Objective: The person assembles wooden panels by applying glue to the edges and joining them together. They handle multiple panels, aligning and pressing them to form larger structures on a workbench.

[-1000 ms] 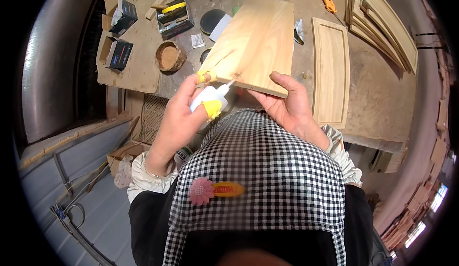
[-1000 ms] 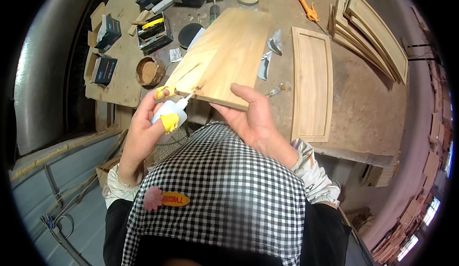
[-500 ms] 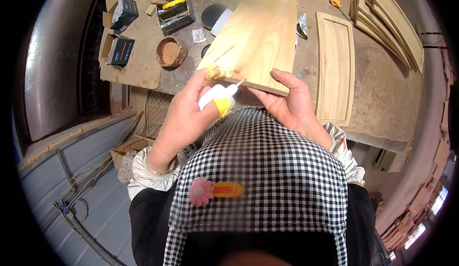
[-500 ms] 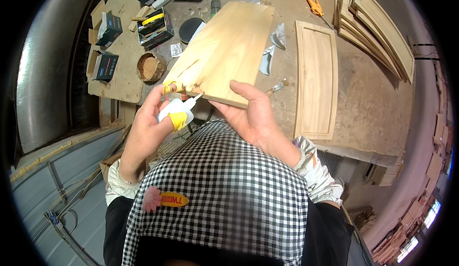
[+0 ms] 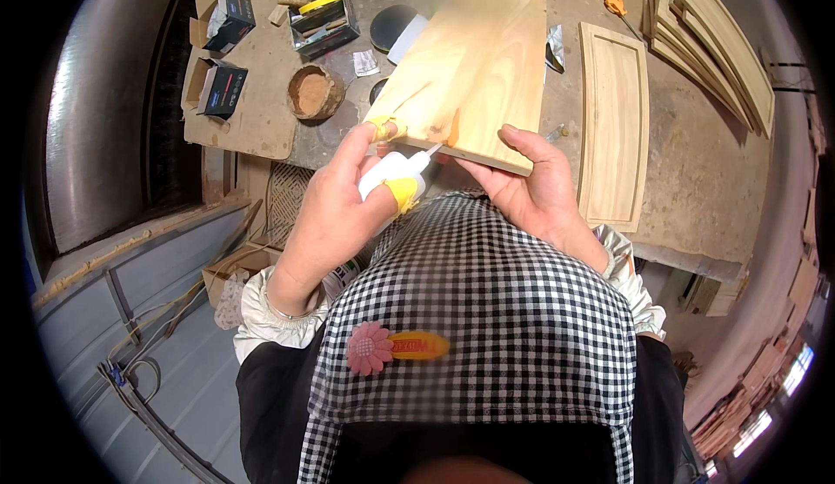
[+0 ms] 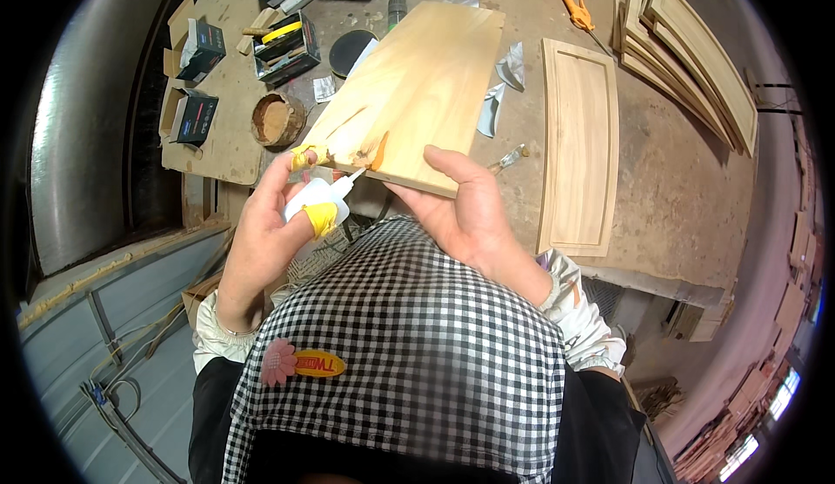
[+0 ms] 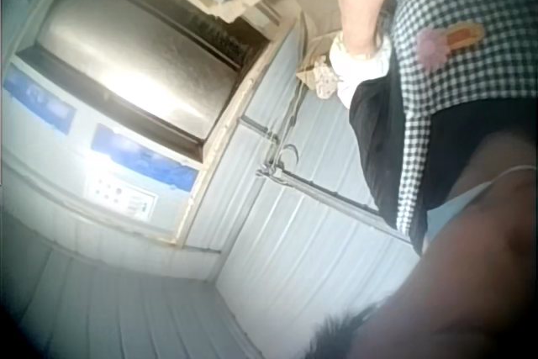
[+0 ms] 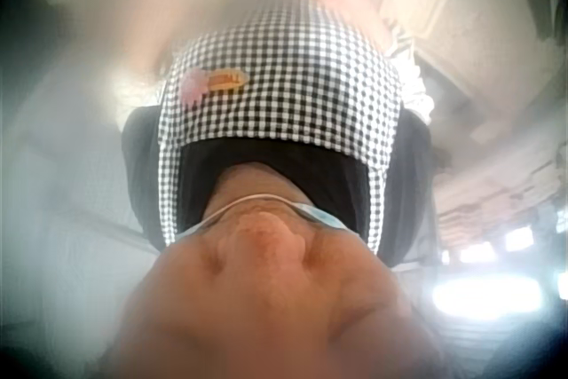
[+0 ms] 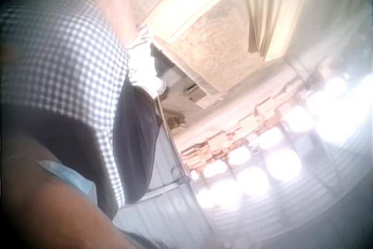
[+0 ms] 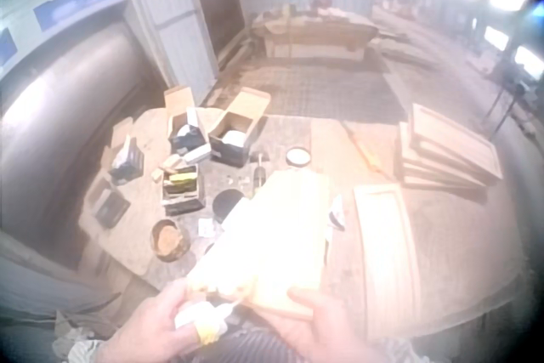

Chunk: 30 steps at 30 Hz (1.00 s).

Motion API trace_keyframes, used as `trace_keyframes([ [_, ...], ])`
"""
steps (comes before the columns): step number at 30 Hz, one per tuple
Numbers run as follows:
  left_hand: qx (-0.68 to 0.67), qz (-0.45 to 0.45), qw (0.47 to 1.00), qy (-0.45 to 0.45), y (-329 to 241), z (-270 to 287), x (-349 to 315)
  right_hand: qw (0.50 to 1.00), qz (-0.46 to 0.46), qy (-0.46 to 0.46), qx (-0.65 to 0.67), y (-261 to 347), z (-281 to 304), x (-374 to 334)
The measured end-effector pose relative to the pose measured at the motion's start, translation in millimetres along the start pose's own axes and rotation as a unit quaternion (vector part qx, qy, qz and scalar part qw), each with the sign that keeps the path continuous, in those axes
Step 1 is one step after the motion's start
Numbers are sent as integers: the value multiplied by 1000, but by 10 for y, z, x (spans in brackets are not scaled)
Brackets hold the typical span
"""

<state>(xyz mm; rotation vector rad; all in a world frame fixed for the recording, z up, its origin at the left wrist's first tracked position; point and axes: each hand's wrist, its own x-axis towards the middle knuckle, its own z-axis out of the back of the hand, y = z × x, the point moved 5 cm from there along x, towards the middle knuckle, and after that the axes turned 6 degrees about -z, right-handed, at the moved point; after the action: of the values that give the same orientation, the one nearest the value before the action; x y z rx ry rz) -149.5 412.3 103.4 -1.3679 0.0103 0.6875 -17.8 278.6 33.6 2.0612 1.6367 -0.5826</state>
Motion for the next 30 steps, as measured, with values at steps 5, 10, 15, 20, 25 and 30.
trace_keyframes([
  [5,-12,-26,999,-37,15,18,-4,1000,1,-7,5,3,-7,-5],
  [10,-1,-12,999,-32,12,34,-16,1000,7,-5,4,4,-9,-5],
  [15,-20,-17,999,-37,17,30,-28,1000,10,-11,13,-7,-21,-15],
  [20,0,-7,999,-34,-10,51,-26,1000,15,-14,9,8,-47,-37],
  [25,-30,1,998,-46,42,28,-26,1000,15,-13,-4,48,-63,-52],
  [30,-163,-74,976,-126,96,155,-31,999,4,34,-7,155,-75,-22],
])
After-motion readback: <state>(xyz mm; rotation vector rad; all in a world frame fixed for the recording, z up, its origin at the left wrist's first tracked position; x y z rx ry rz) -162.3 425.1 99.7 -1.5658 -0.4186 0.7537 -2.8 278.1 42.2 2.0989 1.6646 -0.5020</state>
